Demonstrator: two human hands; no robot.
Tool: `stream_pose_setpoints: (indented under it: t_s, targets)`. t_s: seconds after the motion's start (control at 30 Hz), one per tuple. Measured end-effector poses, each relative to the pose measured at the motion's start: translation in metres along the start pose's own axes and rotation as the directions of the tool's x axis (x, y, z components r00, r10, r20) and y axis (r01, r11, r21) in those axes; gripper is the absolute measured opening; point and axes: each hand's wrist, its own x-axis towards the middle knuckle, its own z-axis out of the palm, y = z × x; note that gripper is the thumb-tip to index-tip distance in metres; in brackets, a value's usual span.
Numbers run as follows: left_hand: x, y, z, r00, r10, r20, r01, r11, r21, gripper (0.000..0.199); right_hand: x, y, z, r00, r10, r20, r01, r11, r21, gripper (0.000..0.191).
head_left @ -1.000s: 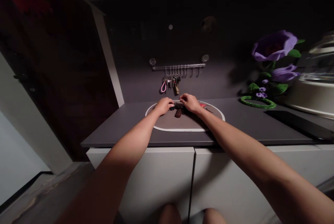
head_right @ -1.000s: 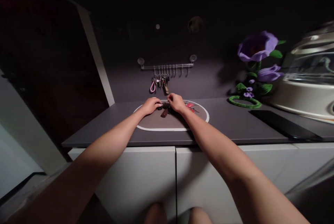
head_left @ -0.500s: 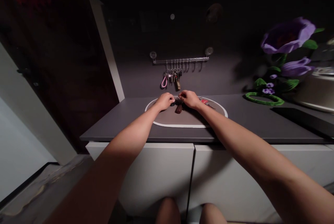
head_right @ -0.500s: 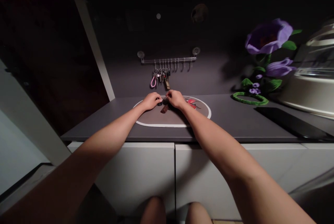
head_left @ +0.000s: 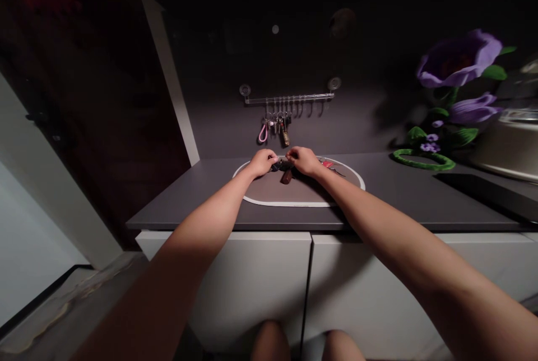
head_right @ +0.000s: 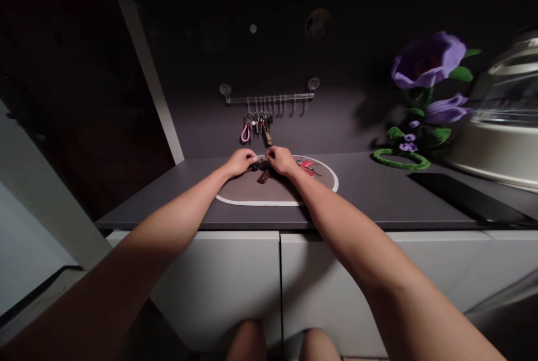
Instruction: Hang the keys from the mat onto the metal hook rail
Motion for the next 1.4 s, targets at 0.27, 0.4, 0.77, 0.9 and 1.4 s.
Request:
stream_pose_setpoints:
  t_s: [0.27,0.4,0.77,0.9,1.4]
  targets:
    - [-0.003,0.004,-0.001,0.980,-0.198,0.033,0.198,0.919,-0.340,0.008,0.000,0.000,0.001,1.000,-0.007,0.002,0.007,1.000,-0.015,0.015]
    - [-0.001,0.003,0.000,0.970,-0.230,0.080,0.239,0.833,-0.499,0.006,0.000,-0.001,0.001,1.000,-0.005,0.010,0.005,1.000,-0.010,0.016]
    - [0.001,0.008,-0.008,0.949,-0.292,0.122,0.289,0.642,-0.710,0.011,0.003,-0.003,0.002,1.000,-0.010,0.019,0.010,1.000,-0.002,0.017]
    - [0.002,0.010,-0.012,0.946,-0.295,0.131,0.260,0.455,-0.852,0.014,0.005,-0.002,0.003,1.000,-0.018,0.020,0.018,1.000,0.007,0.016]
    - [0.004,0.007,-0.030,0.930,-0.361,0.067,0.081,0.023,-0.996,0.013,0.011,-0.004,0.012,0.997,-0.001,0.082,0.009,0.995,-0.101,0.024]
